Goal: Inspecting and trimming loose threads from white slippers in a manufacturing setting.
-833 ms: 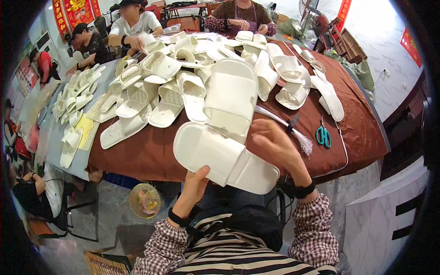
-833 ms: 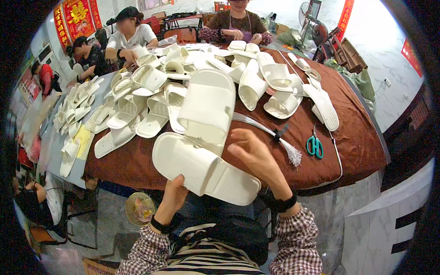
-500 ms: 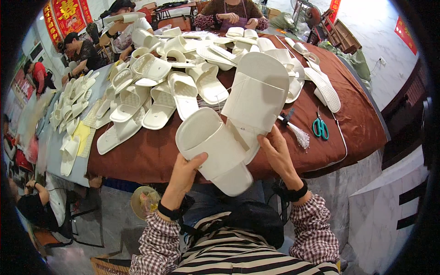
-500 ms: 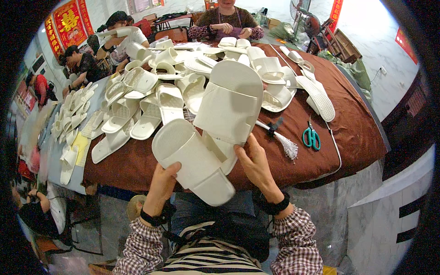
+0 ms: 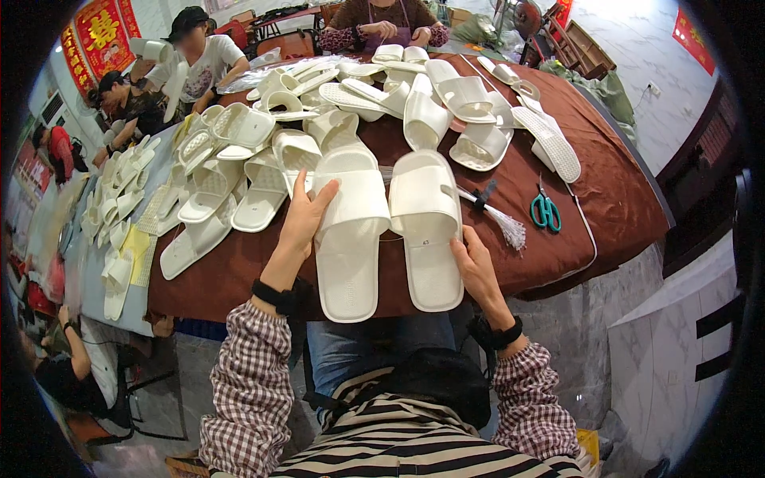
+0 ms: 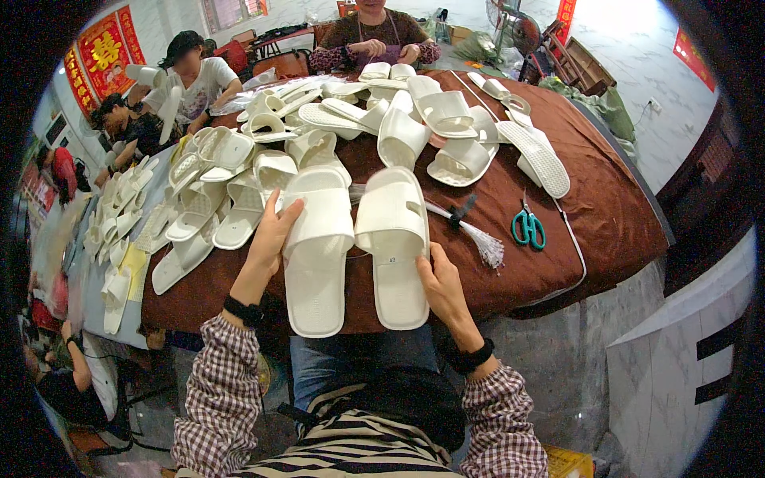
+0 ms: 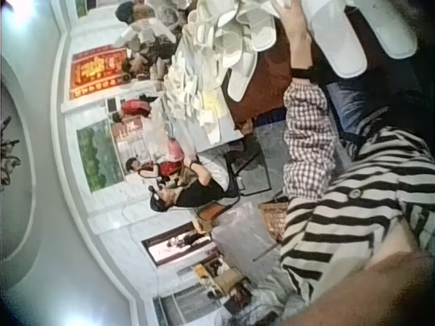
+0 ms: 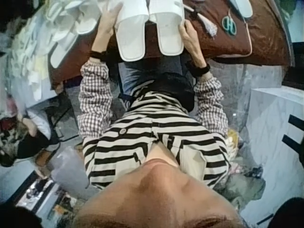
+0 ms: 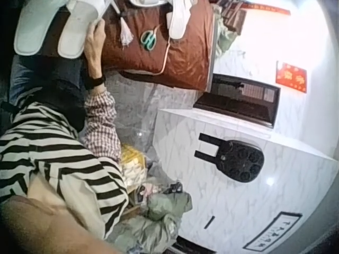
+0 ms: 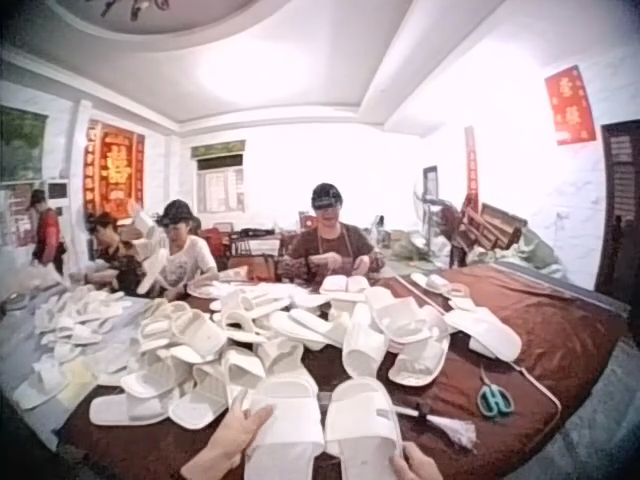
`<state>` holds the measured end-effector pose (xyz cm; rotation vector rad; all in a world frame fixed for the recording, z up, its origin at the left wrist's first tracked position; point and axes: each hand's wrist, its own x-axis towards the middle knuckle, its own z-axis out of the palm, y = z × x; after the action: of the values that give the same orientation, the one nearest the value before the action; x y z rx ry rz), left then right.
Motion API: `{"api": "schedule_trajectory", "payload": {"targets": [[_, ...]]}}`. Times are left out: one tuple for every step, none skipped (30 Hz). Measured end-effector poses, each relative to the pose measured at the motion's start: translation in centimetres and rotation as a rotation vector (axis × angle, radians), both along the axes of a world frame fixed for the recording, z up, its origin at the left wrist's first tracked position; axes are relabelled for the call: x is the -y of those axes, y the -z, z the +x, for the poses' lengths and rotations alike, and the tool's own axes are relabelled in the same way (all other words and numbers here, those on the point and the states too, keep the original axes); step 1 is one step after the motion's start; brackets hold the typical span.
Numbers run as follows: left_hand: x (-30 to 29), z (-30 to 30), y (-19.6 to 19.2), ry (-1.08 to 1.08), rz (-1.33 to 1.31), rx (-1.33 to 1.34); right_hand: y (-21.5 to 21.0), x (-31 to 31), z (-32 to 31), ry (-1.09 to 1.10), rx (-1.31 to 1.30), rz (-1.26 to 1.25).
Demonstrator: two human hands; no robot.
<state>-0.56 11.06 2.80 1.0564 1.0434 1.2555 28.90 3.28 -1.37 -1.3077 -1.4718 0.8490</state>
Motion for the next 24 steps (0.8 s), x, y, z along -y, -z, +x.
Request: {"api": "schedule_trajectory", "payload": {"targets": [[-0.5,0.1,0.7,-0.063,0.046,-0.148,0.3,-0.2,0.0,0.026,0.056,0.036],[-0.9,-0.1,1.4,-0.129,0.092,-0.297,0.6,-0.3,0.0,0.049,0.112,0.072],[-0.9,0.3,1.6,-0.121,0.139,-0.367,0.8,-0.5,0.2,0.066,0.111,0.077],[-0.6,0.4,1.8,-0.113,0.137,-0.365,0.9,-0.5,0.4,0.074,0.113,0.073],[0.1,0.5,2.2,-0.107,0.359,-0.705,0.9,-0.6,0.3,0.102,0.225,0.208],[1.1,0.5,2.2,-0.096,0.585,-1.045,1.1,-0.5,0.2,0.13,0.335,0.341],[2.7,1.2,1.3,-0.019,0.588,-0.984,1.2,-0.3,0.3,0.129,0.346,0.272],[3.8,1.5,1.1,0.003,0.588,-0.976,1.1,0.1,0.4,0.147,0.351,0.258],[5.0,1.2,1.0,0.052,0.582,-1.028,-0.1,0.9,-0.2,0.166,0.447,0.191],[6.0,1.2,1.0,0.104,0.582,-1.076,-0.7,1.4,-0.4,0.19,0.544,0.123],[7.1,1.3,1.2,0.124,0.585,-1.067,-0.2,1.6,0.0,0.202,0.681,0.227],[8.4,1.3,1.3,0.096,0.564,-1.112,-0.2,1.9,0.1,0.211,0.683,0.219],[9.1,1.4,1.9,0.073,0.548,-1.134,-0.6,2.3,0.2,0.191,0.551,0.2],[9.5,1.6,2.6,0.092,0.555,-1.107,-0.9,2.7,0.4,0.172,0.419,0.182],[10.1,1.8,3.0,0.042,0.535,-1.046,-1.0,3.2,0.5,0.201,0.248,0.168],[10.4,2.1,3.3,-0.007,0.512,-0.983,-0.6,3.4,1.4,0.289,0.312,0.313],[10.6,2.3,3.6,-0.018,0.523,-1.01,-0.2,3.9,2.5,0.385,0.279,0.317],[10.7,2.3,3.8,-0.018,0.518,-1.002,0.1,4.5,3.5,0.472,0.241,0.323],[10.4,2.4,4.2,-0.045,0.555,-1.025,0.4,4.8,4.6,0.586,0.215,0.339],[10.2,2.7,4.4,-0.074,0.591,-1.048,0.8,5.1,6.1,0.656,0.202,0.308],[10.2,3.2,4.2,-0.061,0.573,-0.995,1.2,5.4,7.6,0.694,0.3,0.299],[10.1,3.6,4.1,-0.061,0.572,-0.988,1.6,5.5,8.8,0.729,0.398,0.293],[10.0,4.1,4.1,-0.047,0.572,-0.976,2.1,5.5,9.8,0.704,0.493,0.334],[10.0,4.3,4.2,-0.033,0.571,-0.968,1.8,5.4,9.6,0.703,0.496,0.334]]}}
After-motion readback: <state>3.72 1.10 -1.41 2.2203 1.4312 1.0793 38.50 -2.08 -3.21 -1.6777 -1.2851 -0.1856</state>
